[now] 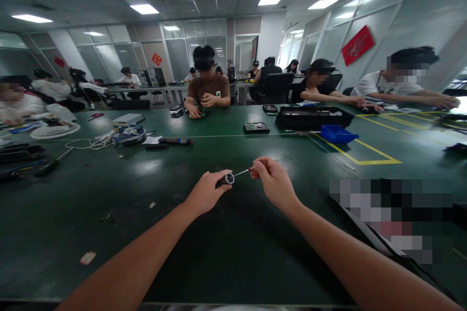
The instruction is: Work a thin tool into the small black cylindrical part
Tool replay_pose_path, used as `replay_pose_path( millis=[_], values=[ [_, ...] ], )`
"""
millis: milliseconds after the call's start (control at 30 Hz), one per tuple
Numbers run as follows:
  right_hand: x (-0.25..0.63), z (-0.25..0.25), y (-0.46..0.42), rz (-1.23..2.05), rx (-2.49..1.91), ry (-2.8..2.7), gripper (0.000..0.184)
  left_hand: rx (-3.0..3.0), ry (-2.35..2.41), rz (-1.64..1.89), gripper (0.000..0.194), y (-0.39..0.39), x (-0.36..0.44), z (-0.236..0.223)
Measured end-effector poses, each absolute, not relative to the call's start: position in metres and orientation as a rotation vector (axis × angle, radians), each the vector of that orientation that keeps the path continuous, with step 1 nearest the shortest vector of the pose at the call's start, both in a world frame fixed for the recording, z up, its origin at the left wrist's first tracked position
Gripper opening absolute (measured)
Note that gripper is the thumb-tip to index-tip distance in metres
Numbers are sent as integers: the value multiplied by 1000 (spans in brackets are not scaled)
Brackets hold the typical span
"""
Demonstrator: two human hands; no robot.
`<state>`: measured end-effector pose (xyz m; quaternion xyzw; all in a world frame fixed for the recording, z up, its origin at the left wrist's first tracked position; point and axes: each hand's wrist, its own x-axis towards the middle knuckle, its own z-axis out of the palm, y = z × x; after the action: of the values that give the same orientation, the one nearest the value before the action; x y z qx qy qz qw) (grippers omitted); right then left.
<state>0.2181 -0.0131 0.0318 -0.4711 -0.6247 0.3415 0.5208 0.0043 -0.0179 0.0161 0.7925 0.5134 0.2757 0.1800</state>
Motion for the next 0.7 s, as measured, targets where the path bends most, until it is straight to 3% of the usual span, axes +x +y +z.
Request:
replay_pose_path(
  millis=[200,400,600,700],
  values=[
    [220,42,-21,636,-1343,-1568,35,2247,1451,791,43,-16,3,12],
    [220,35,-21,649,-1152,-1693,16,2263,1453,794,42,-15,2,11],
    [221,34,-20,617,-1239,-1731,35,2257,1457,812,42,-14,2,10],
    [221,33,-18,572,-1275,-1760,34,2247,1458,814,42,-13,2,10]
  ],
)
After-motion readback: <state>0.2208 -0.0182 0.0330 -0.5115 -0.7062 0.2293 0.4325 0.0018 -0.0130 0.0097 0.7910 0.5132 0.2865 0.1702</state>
